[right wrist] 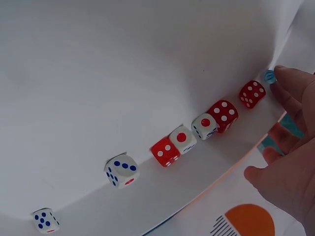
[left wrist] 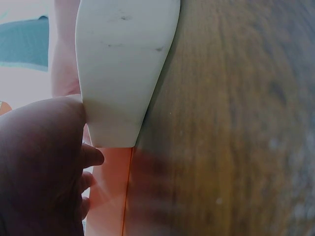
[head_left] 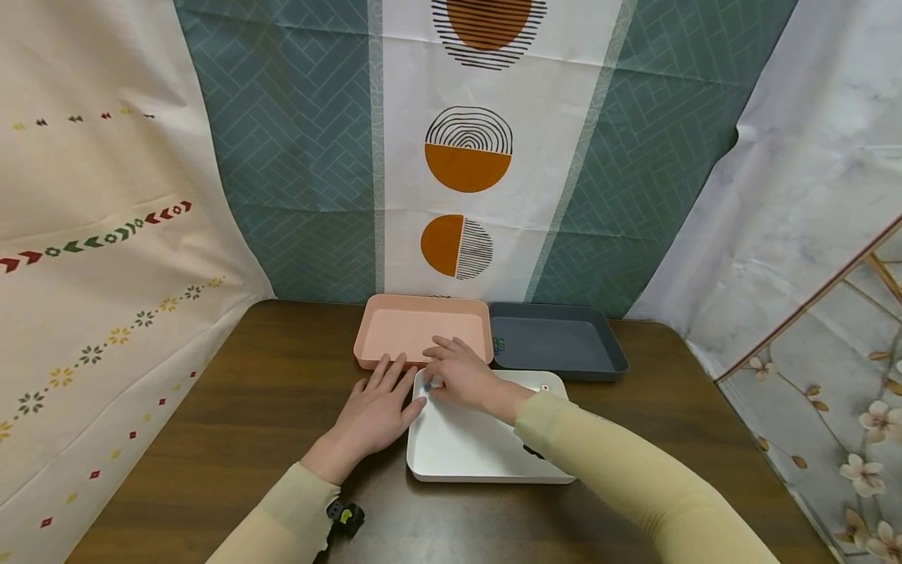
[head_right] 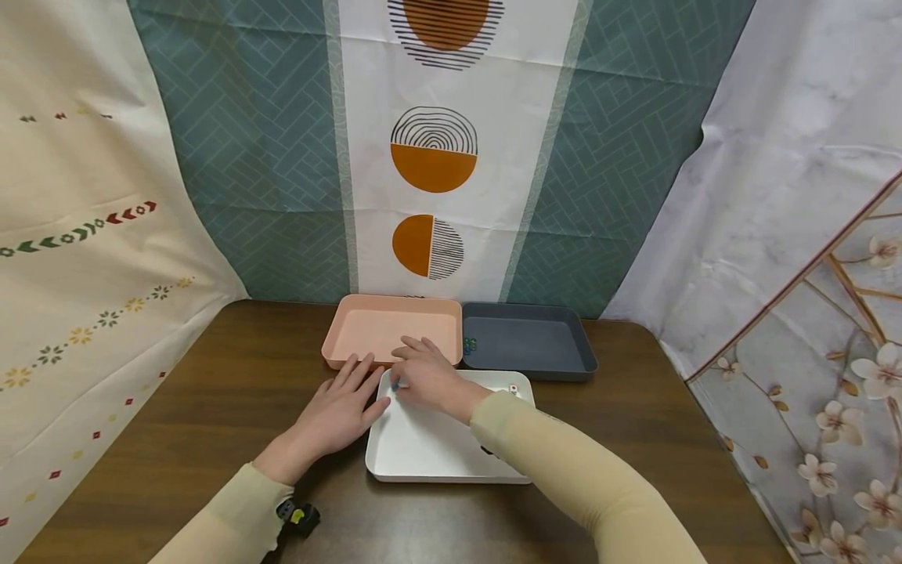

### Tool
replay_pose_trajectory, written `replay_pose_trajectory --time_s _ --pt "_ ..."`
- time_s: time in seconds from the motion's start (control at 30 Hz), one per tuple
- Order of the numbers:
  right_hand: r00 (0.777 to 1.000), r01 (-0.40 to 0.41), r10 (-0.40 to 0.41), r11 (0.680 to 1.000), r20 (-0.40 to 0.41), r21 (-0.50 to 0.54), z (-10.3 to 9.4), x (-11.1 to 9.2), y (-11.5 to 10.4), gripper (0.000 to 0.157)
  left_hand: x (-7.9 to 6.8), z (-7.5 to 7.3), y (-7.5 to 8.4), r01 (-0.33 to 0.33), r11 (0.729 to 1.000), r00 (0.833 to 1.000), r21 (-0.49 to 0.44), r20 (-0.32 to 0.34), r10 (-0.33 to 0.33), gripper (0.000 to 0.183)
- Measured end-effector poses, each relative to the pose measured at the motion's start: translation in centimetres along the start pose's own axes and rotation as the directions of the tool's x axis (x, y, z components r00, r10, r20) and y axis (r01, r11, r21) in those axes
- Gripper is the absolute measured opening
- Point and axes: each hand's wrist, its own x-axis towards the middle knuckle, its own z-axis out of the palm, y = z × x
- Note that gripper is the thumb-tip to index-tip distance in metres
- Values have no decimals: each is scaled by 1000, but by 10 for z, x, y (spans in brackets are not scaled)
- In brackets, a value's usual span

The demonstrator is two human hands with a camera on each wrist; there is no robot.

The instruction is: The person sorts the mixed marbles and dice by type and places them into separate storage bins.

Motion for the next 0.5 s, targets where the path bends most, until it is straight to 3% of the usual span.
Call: replay_pose_trajectory --time_s 0.5 --pt "1000 -3 3 1000 19 24 2 0 -3 10 1 0 0 -3 1000 1000 13 5 3 73"
